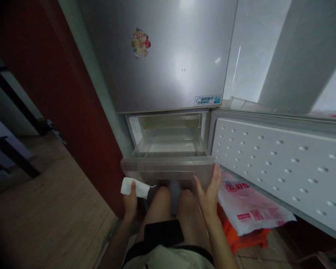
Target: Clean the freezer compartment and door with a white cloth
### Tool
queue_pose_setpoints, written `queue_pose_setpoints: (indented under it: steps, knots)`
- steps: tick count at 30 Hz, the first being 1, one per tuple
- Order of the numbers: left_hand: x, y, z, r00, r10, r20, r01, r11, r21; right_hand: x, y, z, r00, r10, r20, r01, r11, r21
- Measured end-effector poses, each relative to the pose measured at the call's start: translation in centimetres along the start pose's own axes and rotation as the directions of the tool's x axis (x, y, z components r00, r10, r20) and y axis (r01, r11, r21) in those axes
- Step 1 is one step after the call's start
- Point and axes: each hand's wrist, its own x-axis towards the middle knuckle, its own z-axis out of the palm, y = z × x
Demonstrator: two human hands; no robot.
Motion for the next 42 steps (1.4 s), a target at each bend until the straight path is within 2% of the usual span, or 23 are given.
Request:
queue_pose_setpoints:
  steps: [2, 6, 9, 12, 18, 21, 24, 30, 33, 36, 39, 42]
  knots:
    - [-0.2, 1.7, 0.4, 0.999, 0.032, 0.007, -0.032, 0.999, 0.003, 0.5, -0.4, 0.2, 0.998, -0.058, -0.002, 0.057, 0.997, -0.055]
    - [-0.6, 6.2, 1.4, 0.989, 0.150, 0.015, -0.149, 0.988, -0.036, 1.1, -0.4, 0.4, 0.997, -0.083, 0.006, 0.083, 0.989, -0.123]
    - [-0.6, 7.8, 1.7, 0.985, 0.170, -0.007, -0.170, 0.983, -0.072, 1.1, -0.1, 0.6, 0.995, -0.096, 0.015, 0.097, 0.982, -0.160]
    - [-0.6, 6.3, 1.4, 0.988, 0.153, -0.011, -0.153, 0.986, -0.061, 1.0, -0.1, 0.6, 0.995, -0.097, 0.009, 0.097, 0.981, -0.170]
    - [-0.6, -0.5, -0.3, 1.000, 0.007, 0.017, -0.008, 0.997, 0.076, 1.0, -0.3, 0.7, 0.997, -0.080, 0.002, 0.079, 0.984, -0.162]
    - [-0.5, -1.3, -0.6, 1.000, 0.021, 0.020, -0.022, 0.998, 0.065, 1.0, -0.3, 0.6, 0.997, -0.071, 0.007, 0.071, 0.986, -0.152]
    - [0.2, 0.6, -0.2, 0.994, 0.106, -0.018, -0.105, 0.994, 0.035, 1.0, -0.3, 0.6, 0.997, -0.078, 0.011, 0.078, 0.986, -0.148]
    - [1.7, 7.4, 1.2, 0.963, 0.251, -0.097, -0.256, 0.966, -0.046, 0.9, -0.2, 0.8, 0.998, -0.065, 0.020, 0.067, 0.987, -0.143]
    - [2.1, 9.1, 1.3, 0.955, 0.279, -0.101, -0.285, 0.956, -0.061, 0.8, -0.3, 1.0, 0.998, -0.066, 0.018, 0.068, 0.988, -0.141]
    - [2.5, 8.1, 0.5, 0.969, 0.238, -0.067, -0.241, 0.970, -0.027, 0.8, -0.4, 1.1, 0.998, -0.061, 0.019, 0.063, 0.989, -0.137]
    - [2.4, 4.7, -0.9, 0.999, 0.044, 0.016, -0.045, 0.997, 0.064, 0.7, -0.3, 1.1, 0.998, -0.055, 0.020, 0.057, 0.989, -0.138]
    - [1.2, 1.1, -2.0, 0.985, -0.127, 0.120, 0.113, 0.986, 0.124, 0.7, -0.1, 1.1, 0.998, -0.066, 0.022, 0.068, 0.988, -0.141]
